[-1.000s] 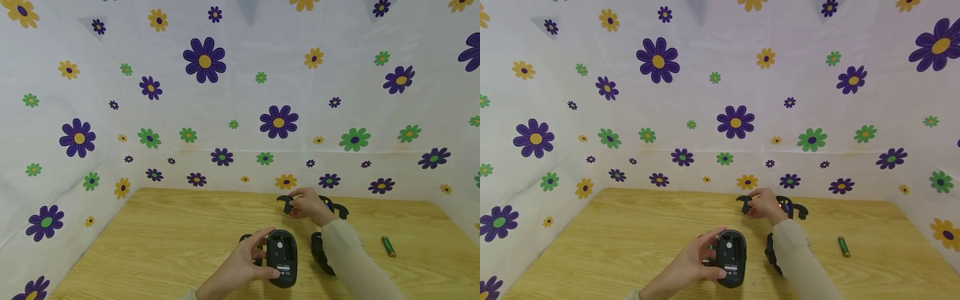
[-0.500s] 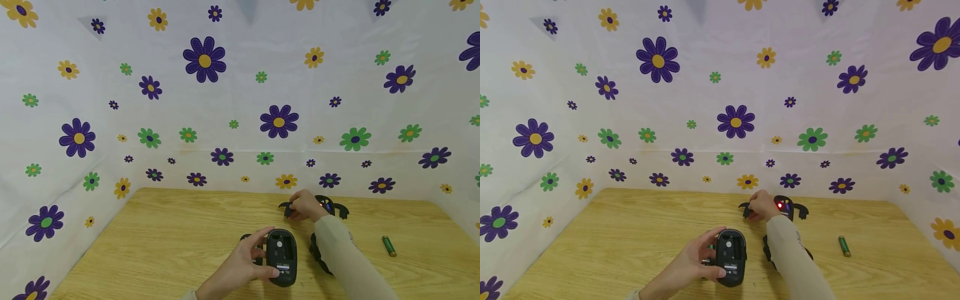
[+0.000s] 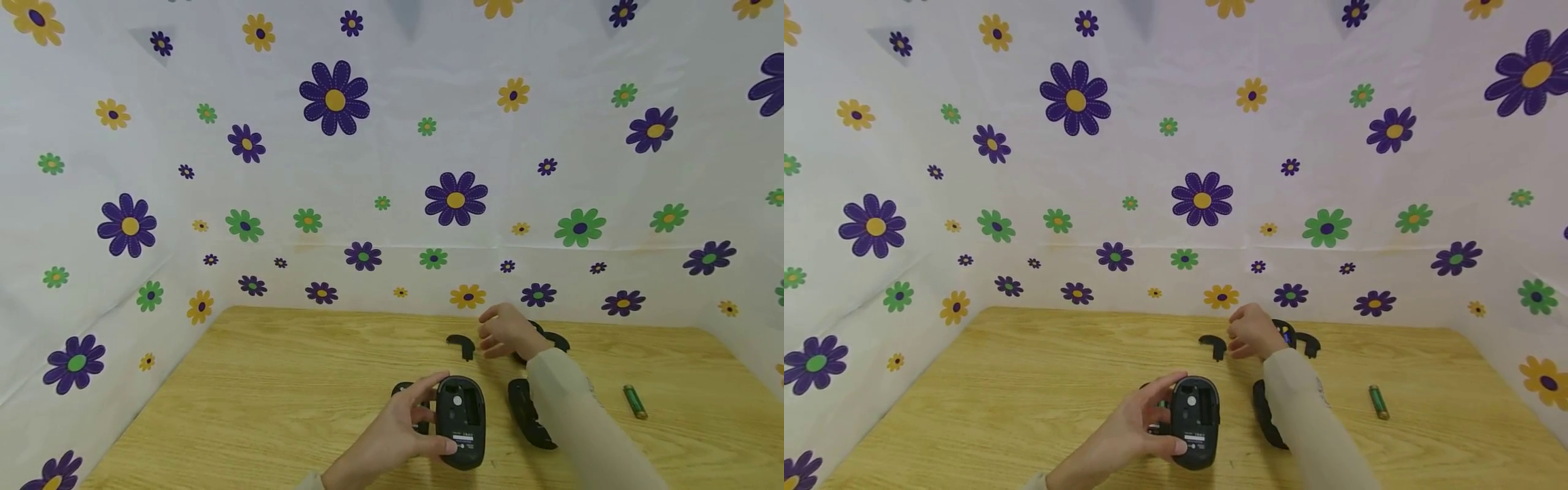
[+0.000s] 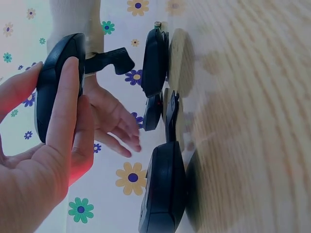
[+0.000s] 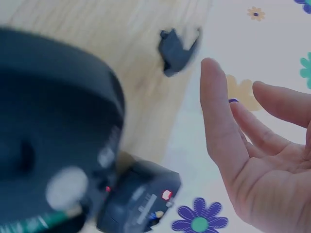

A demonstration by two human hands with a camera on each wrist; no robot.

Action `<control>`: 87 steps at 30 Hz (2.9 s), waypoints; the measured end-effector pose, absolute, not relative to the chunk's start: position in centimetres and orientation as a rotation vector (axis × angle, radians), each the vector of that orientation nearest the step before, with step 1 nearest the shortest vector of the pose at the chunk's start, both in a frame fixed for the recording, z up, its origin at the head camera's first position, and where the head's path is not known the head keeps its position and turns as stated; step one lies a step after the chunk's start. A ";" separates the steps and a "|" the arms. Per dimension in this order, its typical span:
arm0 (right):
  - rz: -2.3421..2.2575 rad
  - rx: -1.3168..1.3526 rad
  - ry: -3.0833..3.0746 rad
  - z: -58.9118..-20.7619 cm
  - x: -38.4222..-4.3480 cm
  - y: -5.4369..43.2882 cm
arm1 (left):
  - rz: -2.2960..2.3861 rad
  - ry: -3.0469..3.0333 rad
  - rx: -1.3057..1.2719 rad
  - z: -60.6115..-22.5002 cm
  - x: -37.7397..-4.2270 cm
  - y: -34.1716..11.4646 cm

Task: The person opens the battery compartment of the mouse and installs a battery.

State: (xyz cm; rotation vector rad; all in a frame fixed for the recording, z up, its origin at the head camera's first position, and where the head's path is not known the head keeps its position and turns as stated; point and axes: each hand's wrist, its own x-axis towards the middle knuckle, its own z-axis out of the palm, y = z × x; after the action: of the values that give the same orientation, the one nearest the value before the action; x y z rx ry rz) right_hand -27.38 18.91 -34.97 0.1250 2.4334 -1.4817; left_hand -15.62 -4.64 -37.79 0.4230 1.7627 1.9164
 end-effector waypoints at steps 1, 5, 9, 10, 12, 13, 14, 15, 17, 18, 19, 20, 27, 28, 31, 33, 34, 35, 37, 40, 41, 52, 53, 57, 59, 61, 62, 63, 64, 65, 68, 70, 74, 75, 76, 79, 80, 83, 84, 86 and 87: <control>-1.484 0.117 2.432 -34.7 -27.3 19.1 | 1.916 1.763 0.427 -37.8 -15.6 -4.7; -1.483 0.042 2.443 -33.8 -27.0 19.9 | 1.918 1.768 0.428 -37.8 -15.8 -4.7; -1.497 -0.041 2.456 -33.3 -26.3 21.0 | 1.920 1.780 0.434 -37.6 -15.8 -4.8; -1.505 -0.051 2.456 -33.2 -26.1 21.3 | 1.920 1.786 0.439 -37.6 -15.8 -4.8; -1.513 -0.054 2.456 -33.3 -25.8 21.8 | 1.921 1.795 0.450 -37.7 -15.8 -4.9; -1.524 -0.055 2.450 -33.3 -25.6 22.1 | 1.920 1.800 0.450 -37.7 -15.8 -4.9; -1.535 -0.053 2.444 -33.4 -25.5 22.5 | 1.918 1.806 0.454 -37.7 -15.8 -4.9; -1.545 -0.055 2.437 -33.5 -25.3 22.9 | 1.917 1.810 0.454 -37.8 -15.8 -4.9; -1.562 -0.062 2.427 -33.6 -24.9 23.7 | 1.918 1.811 0.456 -37.8 -15.7 -4.9; -1.575 -0.068 2.420 -33.6 -24.7 24.1 | 1.919 1.810 0.456 -37.8 -15.7 -4.9; -1.585 -0.072 2.415 -33.7 -24.5 24.5 | 1.919 1.808 0.455 -37.9 -15.7 -4.8; -1.593 -0.077 2.409 -33.8 -24.3 25.0 | 1.921 1.806 0.458 -37.9 -15.7 -4.8; -1.550 -0.108 2.433 -33.9 -23.4 27.1 | 1.929 1.797 0.460 -37.8 -15.8 -4.9; -1.538 -0.109 2.441 -33.9 -23.2 27.4 | 1.928 1.795 0.459 -37.8 -15.8 -4.9; -1.511 -0.126 2.454 -34.1 -22.8 28.0 | 1.928 1.796 0.461 -37.8 -15.8 -4.9; -1.505 -0.131 2.457 -34.2 -22.6 28.4 | 1.928 1.798 0.463 -37.8 -15.8 -5.0; -1.495 -0.138 2.463 -34.2 -22.5 28.7 | 1.928 1.799 0.461 -37.7 -15.7 -5.0; -1.493 -0.135 2.462 -34.3 -22.4 28.8 | 1.929 1.799 0.460 -37.7 -15.7 -5.0; -1.481 -0.145 2.467 -34.3 -22.3 29.3 | 1.932 1.798 0.457 -37.7 -15.7 -5.0; -1.472 -0.137 2.470 -34.2 -22.0 30.0 | 1.936 1.798 0.451 -37.6 -15.7 -5.0; -1.472 -0.126 2.470 -34.2 -21.9 30.2 | 1.938 1.798 0.451 -37.6 -15.6 -5.0; -1.427 -0.060 2.481 -34.2 -21.2 32.9 | 1.940 1.800 0.451 -37.5 -15.6 -5.1; -1.425 -0.059 2.484 -34.3 -21.2 33.1 | 1.940 1.801 0.449 -37.5 -15.6 -5.2; -1.424 -0.028 2.480 -34.5 -20.9 34.1 | 1.936 1.805 0.440 -37.5 -15.6 -5.2; -1.425 -0.024 2.471 -34.7 -20.8 34.6 | 1.937 1.802 0.437 -37.5 -15.6 -5.2; -1.429 -0.005 2.454 -34.9 -20.7 34.9 | 1.939 1.797 0.437 -37.4 -15.6 -5.2; -1.427 0.005 2.449 -35.0 -20.7 35.1 | 1.940 1.796 0.439 -37.4 -15.6 -5.2; -1.429 0.016 2.442 -35.1 -20.7 35.2 | 1.941 1.793 0.441 -37.4 -15.6 -5.2; -1.426 0.028 2.437 -35.2 -20.6 35.4 | 1.942 1.791 0.443 -37.4 -15.5 -5.3; -1.426 0.047 2.432 -35.3 -20.6 35.5 | 1.943 1.790 0.444 -37.4 -15.5 -5.3; -1.424 0.074 2.427 -35.6 -20.5 36.2 | 1.945 1.787 0.447 -37.4 -15.5 -5.2; -1.415 0.076 2.427 -35.7 -20.4 36.8 | 1.947 1.784 0.442 -37.4 -15.5 -5.2; -1.393 0.095 2.430 -35.8 -20.1 37.8 | 1.945 1.785 0.437 -37.3 -15.5 -5.2; -1.389 0.108 2.430 -35.8 -20.1 38.0 | 1.944 1.784 0.436 -37.3 -15.5 -5.2; -1.386 0.123 2.432 -35.8 -20.0 38.2 | 1.942 1.786 0.439 -37.3 -15.5 -5.2; -1.388 0.164 2.424 -35.9 -19.9 38.7 | 1.938 1.785 0.443 -37.3 -15.5 -5.2; -1.388 0.178 2.422 -36.0 -19.8 38.9 | 1.938 1.785 0.443 -37.3 -15.5 -5.2; -1.384 0.213 2.419 -36.1 -19.7 39.4 | 1.937 1.787 0.441 -37.3 -15.5 -5.2; -1.385 0.225 2.417 -36.1 -19.6 39.5 | 1.936 1.789 0.442 -37.3 -15.5 -5.2; -1.388 0.256 2.410 -36.3 -19.5 39.8 | 1.934 1.794 0.439 -37.3 -15.5 -5.2; -1.390 0.272 2.405 -36.3 -19.5 39.9 | 1.932 1.797 0.438 -37.3 -15.6 -5.2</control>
State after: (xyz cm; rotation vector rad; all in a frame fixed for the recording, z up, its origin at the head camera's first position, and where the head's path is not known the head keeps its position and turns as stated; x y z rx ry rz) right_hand -19.47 39.92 -36.33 0.2718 2.4052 -1.3899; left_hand -15.55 -5.21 -37.30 0.4383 1.7966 1.9318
